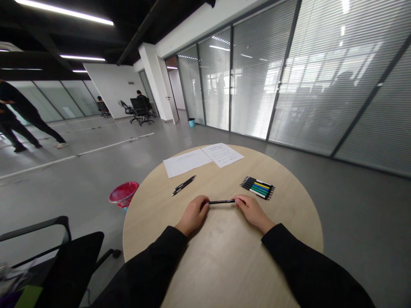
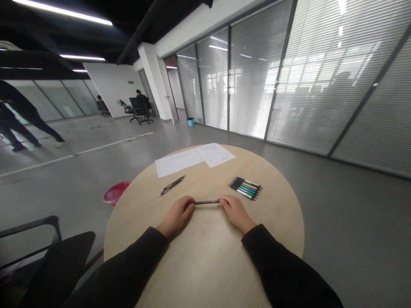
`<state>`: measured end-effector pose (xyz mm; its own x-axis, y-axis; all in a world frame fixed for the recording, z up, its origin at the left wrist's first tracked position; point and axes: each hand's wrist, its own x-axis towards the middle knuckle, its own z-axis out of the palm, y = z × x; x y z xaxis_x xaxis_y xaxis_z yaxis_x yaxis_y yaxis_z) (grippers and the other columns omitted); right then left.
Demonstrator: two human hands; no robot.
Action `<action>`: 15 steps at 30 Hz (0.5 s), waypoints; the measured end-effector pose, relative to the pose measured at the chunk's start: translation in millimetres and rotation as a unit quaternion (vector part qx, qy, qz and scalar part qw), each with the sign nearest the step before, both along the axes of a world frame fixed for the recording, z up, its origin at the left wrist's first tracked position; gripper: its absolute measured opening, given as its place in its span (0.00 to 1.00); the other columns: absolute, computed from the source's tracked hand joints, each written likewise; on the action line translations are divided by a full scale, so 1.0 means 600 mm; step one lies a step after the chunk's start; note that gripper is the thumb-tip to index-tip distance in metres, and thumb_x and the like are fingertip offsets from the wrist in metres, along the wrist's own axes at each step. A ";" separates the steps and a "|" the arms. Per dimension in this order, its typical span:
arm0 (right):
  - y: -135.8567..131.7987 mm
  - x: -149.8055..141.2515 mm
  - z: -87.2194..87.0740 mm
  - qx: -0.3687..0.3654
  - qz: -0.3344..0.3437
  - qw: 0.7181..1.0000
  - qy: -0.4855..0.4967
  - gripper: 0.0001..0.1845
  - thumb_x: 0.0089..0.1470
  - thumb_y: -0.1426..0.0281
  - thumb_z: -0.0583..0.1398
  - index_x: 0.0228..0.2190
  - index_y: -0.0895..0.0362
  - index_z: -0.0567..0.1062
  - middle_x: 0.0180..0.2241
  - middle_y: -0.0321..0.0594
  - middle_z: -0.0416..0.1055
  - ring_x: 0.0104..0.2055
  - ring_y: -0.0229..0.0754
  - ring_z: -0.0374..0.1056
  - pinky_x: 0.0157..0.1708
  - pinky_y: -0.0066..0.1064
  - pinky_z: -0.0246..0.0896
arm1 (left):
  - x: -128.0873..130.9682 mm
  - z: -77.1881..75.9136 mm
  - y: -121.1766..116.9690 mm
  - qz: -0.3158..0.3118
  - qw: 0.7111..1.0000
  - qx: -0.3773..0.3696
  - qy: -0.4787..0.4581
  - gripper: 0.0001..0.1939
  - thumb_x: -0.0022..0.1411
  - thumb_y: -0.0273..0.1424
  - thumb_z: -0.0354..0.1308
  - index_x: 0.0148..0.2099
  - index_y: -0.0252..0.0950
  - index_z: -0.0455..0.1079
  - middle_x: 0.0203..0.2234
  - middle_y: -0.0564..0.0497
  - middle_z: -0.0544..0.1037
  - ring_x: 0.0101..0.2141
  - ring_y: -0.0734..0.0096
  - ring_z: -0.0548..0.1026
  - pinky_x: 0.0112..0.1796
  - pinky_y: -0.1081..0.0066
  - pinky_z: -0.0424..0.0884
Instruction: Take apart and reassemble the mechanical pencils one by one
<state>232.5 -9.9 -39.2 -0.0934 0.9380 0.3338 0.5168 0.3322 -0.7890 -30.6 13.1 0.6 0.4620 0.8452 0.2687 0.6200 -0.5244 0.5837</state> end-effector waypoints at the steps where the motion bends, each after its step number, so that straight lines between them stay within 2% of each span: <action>1: -0.001 0.000 0.002 0.000 0.001 1.000 0.001 0.17 0.63 0.63 0.53 0.37 0.56 0.80 0.35 0.44 0.78 0.39 0.47 0.72 0.42 0.36 0.63 | 0.000 0.000 0.000 0.000 1.000 -0.001 0.000 0.09 0.65 0.33 0.51 0.42 0.36 0.70 0.37 0.45 0.78 0.38 0.61 0.75 0.42 0.63 0.71; 10: 0.002 0.002 0.002 -0.006 -0.001 1.000 0.012 0.18 0.62 0.61 0.53 0.39 0.57 0.80 0.34 0.44 0.78 0.38 0.48 0.72 0.42 0.37 0.64 | 0.001 0.003 -0.003 -0.001 1.000 -0.006 -0.018 0.10 0.66 0.33 0.51 0.42 0.36 0.71 0.37 0.45 0.78 0.38 0.61 0.75 0.42 0.62 0.71; 15: 0.004 0.004 -0.003 -0.015 -0.015 0.999 0.026 0.19 0.62 0.61 0.54 0.39 0.57 0.81 0.34 0.45 0.79 0.37 0.48 0.73 0.42 0.38 0.65 | 0.003 0.005 -0.004 0.006 0.999 -0.012 -0.031 0.09 0.65 0.33 0.52 0.41 0.36 0.72 0.35 0.46 0.78 0.35 0.63 0.74 0.39 0.65 0.70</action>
